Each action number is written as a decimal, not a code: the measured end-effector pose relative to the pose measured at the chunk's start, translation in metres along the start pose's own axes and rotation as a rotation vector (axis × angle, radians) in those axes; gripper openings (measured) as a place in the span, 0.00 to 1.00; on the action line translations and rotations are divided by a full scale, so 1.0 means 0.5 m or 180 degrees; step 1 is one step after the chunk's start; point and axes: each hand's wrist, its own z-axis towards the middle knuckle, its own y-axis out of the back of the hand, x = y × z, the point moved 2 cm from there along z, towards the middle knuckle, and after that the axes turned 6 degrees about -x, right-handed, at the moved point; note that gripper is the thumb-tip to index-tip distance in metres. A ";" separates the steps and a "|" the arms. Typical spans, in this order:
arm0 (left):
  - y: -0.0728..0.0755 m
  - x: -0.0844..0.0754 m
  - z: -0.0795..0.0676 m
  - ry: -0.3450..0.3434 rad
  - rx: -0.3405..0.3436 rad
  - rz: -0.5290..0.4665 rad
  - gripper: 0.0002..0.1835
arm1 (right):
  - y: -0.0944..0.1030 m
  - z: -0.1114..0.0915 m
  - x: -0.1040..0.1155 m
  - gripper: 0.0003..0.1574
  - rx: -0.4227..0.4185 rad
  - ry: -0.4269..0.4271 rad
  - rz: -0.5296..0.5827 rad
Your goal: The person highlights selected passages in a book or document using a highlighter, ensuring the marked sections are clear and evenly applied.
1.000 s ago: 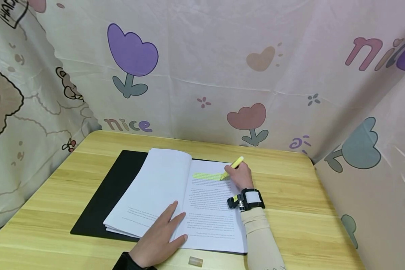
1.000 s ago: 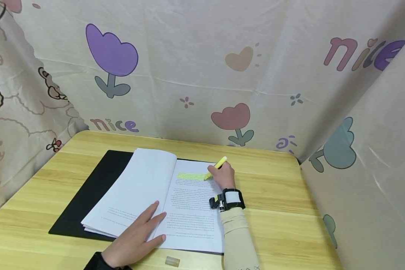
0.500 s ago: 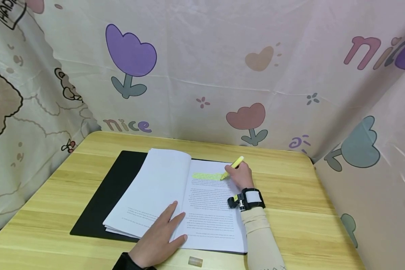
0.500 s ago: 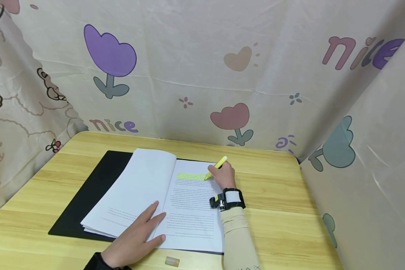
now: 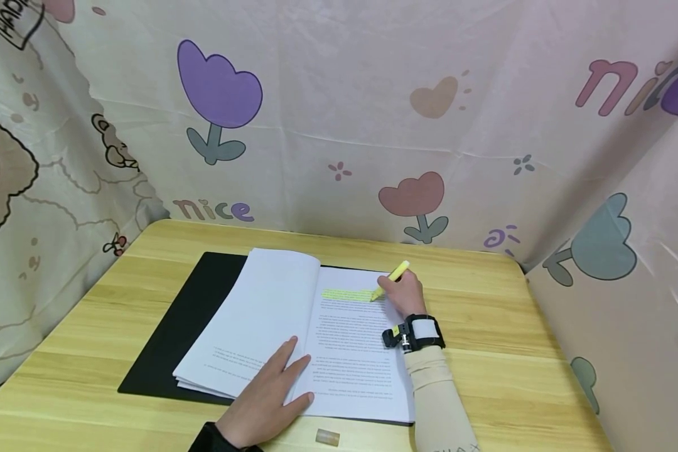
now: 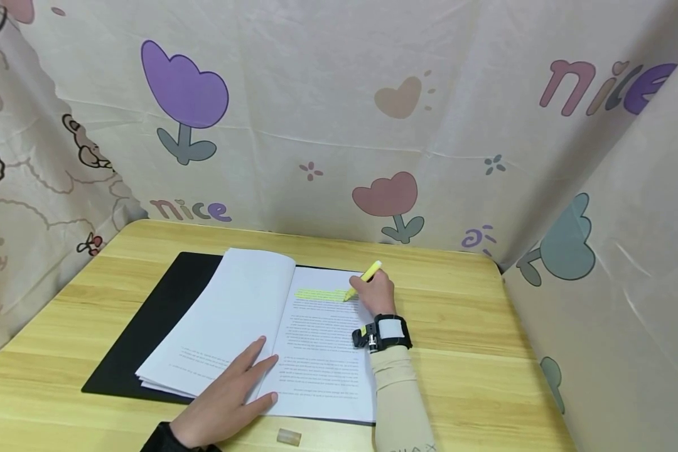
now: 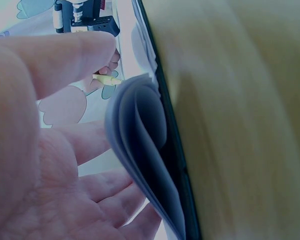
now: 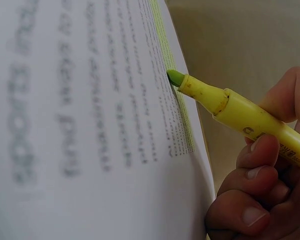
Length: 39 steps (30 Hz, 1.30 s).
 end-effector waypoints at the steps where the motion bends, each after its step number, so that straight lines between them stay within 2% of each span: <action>1: 0.000 0.000 0.000 0.0003 0.0000 -0.0001 0.36 | 0.000 0.000 0.000 0.14 0.0000 -0.0004 -0.0004; 24: -0.003 0.004 0.002 -0.0006 -0.0004 0.0023 0.36 | 0.004 0.004 -0.005 0.14 -0.0032 0.0069 0.0021; 39: -0.004 0.006 0.002 0.0020 -0.0007 0.0026 0.36 | 0.006 0.010 -0.011 0.14 0.0041 -0.0072 0.0089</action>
